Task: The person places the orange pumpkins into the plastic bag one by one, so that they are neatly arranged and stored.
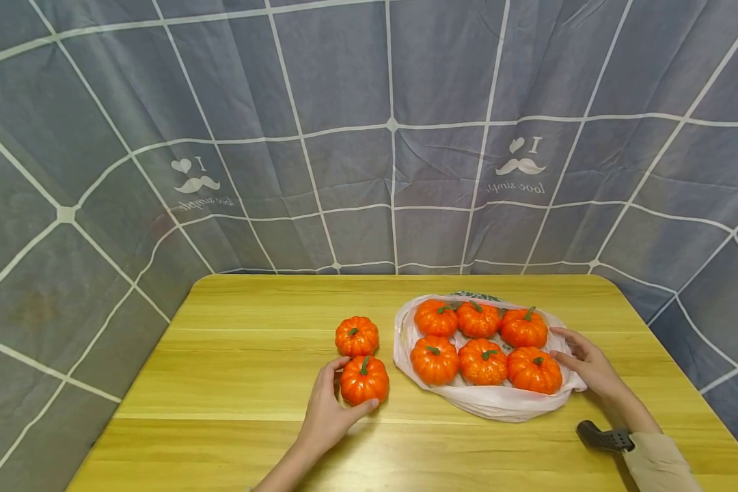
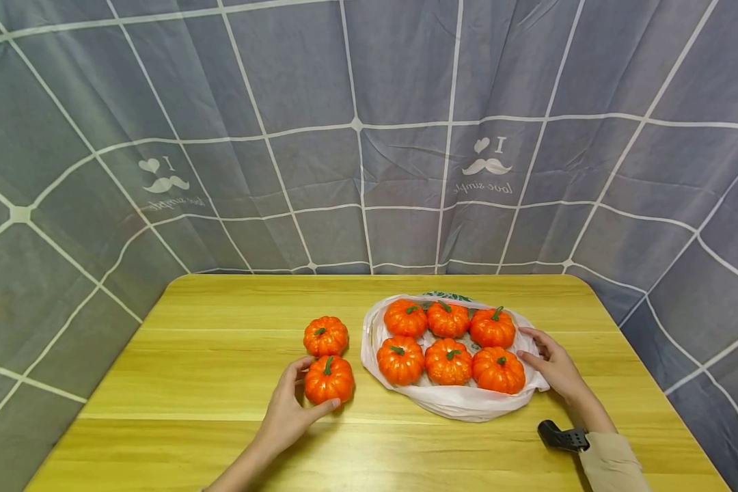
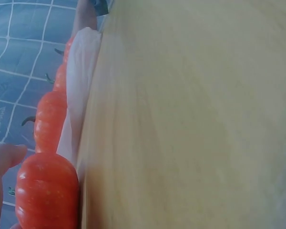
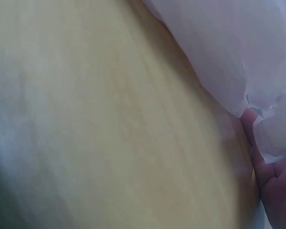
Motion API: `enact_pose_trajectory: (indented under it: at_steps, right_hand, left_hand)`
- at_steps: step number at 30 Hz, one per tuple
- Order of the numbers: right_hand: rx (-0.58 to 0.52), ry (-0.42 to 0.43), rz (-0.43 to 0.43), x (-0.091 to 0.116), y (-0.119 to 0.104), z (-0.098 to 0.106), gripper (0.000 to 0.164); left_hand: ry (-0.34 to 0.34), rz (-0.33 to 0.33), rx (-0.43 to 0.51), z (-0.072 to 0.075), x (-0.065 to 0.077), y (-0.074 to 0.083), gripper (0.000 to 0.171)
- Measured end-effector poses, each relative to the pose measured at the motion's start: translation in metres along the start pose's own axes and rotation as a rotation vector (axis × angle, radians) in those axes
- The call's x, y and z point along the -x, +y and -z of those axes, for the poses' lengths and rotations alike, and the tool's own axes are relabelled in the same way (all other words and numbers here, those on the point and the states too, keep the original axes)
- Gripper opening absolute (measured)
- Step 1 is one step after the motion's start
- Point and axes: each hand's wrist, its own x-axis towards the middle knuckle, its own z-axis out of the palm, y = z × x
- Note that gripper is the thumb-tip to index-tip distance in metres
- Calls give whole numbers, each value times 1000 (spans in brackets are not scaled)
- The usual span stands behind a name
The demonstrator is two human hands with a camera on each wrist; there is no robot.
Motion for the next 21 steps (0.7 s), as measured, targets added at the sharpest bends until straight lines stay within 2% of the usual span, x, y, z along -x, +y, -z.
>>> enact_pose_trajectory:
  at_steps: [7,21]
  right_hand:
    - [-1,4,-1,0,-1,0,49]
    - [-8,9,-2,0,0,-1,49]
  left_hand:
    - [-23,-13,25,-1,1,-3,85]
    - [2,-18,-17,-5,0,-6,86]
